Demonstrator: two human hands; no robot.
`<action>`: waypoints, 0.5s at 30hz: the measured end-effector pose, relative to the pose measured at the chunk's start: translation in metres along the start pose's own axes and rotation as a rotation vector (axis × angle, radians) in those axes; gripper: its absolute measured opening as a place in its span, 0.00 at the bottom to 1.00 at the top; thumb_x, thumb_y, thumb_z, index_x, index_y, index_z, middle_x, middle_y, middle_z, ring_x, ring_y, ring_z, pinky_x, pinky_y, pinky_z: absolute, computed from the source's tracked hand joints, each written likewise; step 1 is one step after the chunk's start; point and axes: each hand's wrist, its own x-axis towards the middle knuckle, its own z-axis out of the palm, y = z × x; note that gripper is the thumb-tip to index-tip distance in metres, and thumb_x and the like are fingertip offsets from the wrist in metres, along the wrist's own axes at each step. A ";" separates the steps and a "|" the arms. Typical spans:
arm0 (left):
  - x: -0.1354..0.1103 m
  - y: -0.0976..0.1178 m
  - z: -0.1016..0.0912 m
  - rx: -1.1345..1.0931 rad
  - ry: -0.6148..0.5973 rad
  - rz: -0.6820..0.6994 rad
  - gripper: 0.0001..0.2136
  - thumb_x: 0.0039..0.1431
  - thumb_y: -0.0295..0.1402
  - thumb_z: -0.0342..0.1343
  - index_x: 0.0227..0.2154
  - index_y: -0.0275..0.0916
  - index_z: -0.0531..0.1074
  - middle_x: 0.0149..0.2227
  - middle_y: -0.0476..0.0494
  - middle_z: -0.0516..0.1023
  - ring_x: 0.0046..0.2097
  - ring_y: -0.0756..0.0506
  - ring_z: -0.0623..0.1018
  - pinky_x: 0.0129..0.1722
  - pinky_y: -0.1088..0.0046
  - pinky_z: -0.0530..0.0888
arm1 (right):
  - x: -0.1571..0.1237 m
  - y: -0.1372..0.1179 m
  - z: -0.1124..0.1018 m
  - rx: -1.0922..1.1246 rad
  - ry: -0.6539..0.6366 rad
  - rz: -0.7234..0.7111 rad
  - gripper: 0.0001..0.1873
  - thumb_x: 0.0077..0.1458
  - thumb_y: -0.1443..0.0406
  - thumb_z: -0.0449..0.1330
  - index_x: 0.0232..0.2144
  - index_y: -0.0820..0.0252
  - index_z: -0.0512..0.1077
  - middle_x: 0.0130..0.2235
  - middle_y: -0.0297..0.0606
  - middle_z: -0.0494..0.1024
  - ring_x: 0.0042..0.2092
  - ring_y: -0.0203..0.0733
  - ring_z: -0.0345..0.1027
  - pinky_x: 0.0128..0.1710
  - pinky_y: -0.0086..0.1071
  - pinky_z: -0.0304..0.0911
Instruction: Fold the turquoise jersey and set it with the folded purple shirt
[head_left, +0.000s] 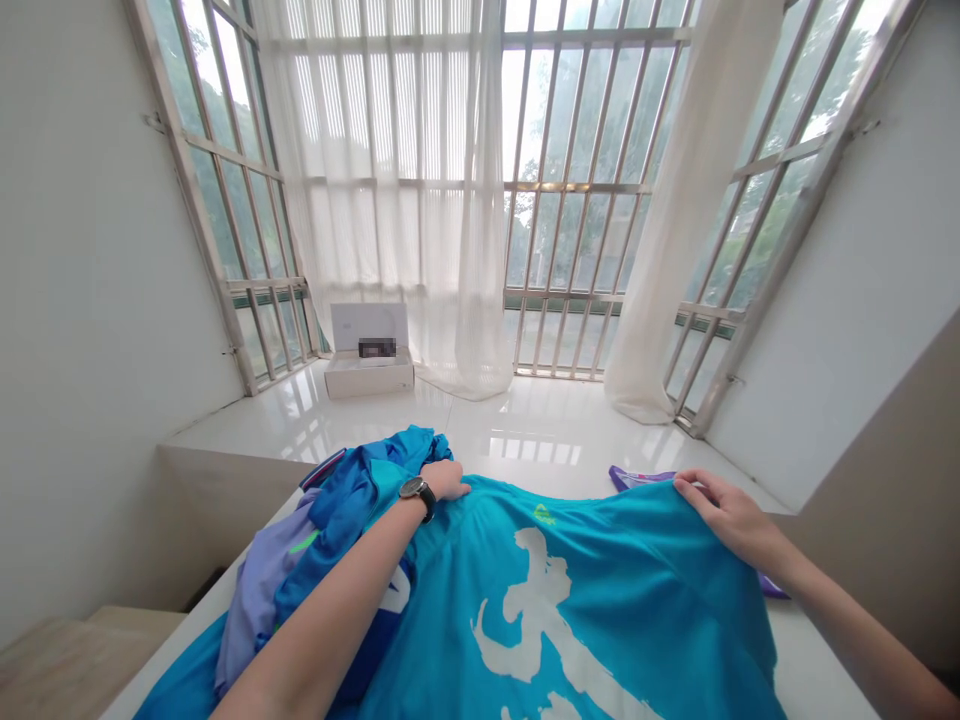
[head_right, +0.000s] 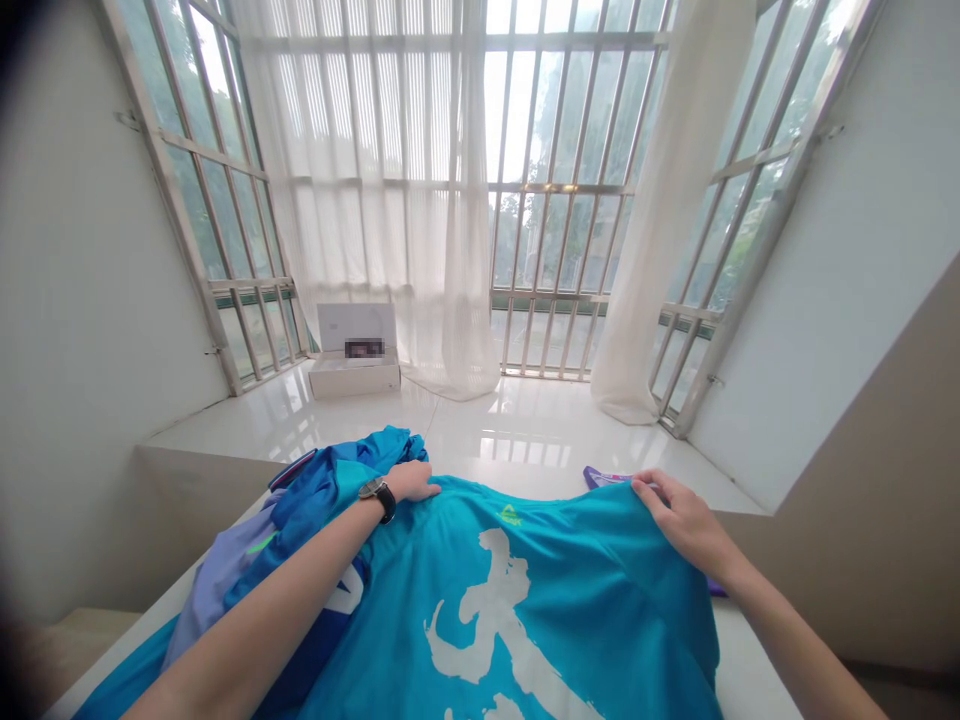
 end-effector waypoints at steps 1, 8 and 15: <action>0.002 0.000 -0.004 0.017 0.002 0.011 0.18 0.61 0.48 0.57 0.43 0.39 0.78 0.45 0.35 0.81 0.48 0.33 0.79 0.45 0.59 0.74 | 0.002 0.001 -0.002 -0.074 0.014 -0.029 0.22 0.54 0.44 0.53 0.34 0.52 0.74 0.29 0.37 0.81 0.33 0.50 0.74 0.33 0.37 0.67; 0.021 -0.006 -0.034 0.121 0.153 -0.015 0.14 0.70 0.37 0.45 0.49 0.36 0.72 0.47 0.33 0.78 0.49 0.37 0.77 0.47 0.58 0.72 | 0.033 0.030 -0.004 -0.416 0.117 -0.062 0.21 0.58 0.47 0.48 0.37 0.51 0.73 0.29 0.41 0.81 0.33 0.55 0.76 0.31 0.39 0.63; 0.011 0.049 -0.014 0.166 0.228 0.057 0.17 0.65 0.27 0.44 0.54 0.34 0.67 0.57 0.26 0.68 0.58 0.31 0.67 0.57 0.47 0.61 | 0.057 0.075 0.044 -0.279 -0.033 -0.048 0.20 0.52 0.47 0.52 0.36 0.52 0.74 0.36 0.42 0.84 0.39 0.54 0.77 0.39 0.40 0.68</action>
